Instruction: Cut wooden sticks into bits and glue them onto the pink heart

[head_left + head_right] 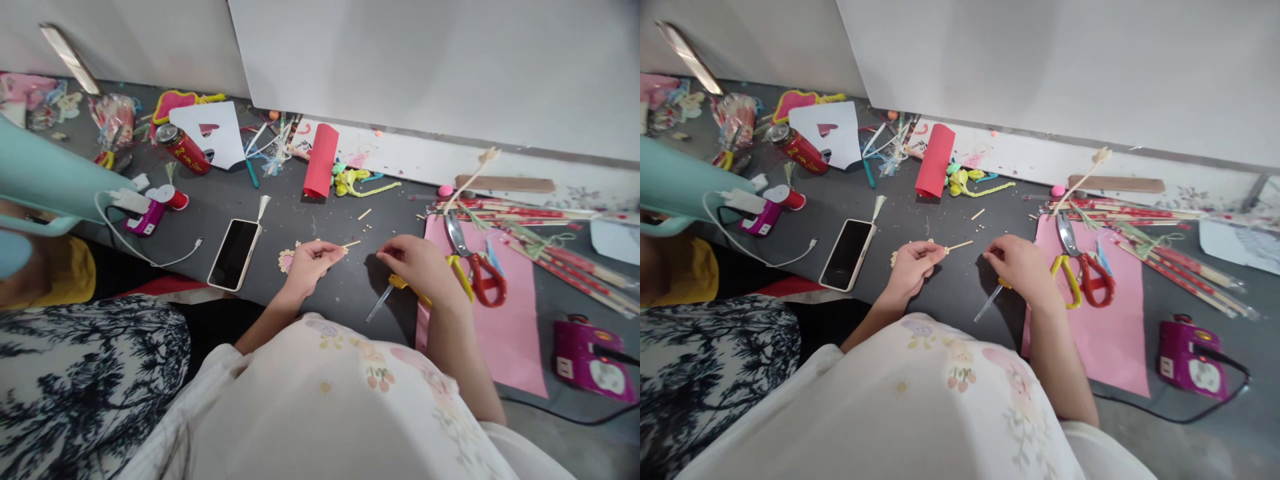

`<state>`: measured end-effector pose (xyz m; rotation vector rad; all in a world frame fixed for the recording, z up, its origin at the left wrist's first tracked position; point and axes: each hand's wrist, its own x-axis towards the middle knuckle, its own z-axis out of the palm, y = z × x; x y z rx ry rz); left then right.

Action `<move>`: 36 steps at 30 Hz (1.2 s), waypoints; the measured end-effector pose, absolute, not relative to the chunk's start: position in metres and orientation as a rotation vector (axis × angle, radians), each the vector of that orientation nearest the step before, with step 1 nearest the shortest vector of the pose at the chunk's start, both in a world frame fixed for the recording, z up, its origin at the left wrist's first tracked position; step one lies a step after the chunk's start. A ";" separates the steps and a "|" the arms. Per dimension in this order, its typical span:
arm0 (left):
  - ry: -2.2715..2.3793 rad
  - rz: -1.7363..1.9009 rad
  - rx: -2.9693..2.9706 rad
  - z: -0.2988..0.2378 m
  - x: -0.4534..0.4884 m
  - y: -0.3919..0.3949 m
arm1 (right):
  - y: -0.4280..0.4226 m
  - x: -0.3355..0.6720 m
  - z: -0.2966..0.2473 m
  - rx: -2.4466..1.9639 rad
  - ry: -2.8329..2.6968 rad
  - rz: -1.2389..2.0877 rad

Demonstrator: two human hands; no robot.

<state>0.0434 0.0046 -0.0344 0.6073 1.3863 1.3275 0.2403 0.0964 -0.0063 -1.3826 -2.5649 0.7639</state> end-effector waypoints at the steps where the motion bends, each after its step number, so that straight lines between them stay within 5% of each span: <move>1: 1.385 1.327 0.608 -0.035 0.043 0.005 | 0.096 0.241 -0.006 -1.381 -2.565 0.761; 17: 1.356 1.352 0.595 -0.032 0.048 0.007 | 0.114 0.267 -0.004 -1.698 -2.515 0.405; 36: 1.349 1.371 0.556 -0.031 0.047 0.010 | 0.130 0.195 -0.026 -1.410 -2.772 0.356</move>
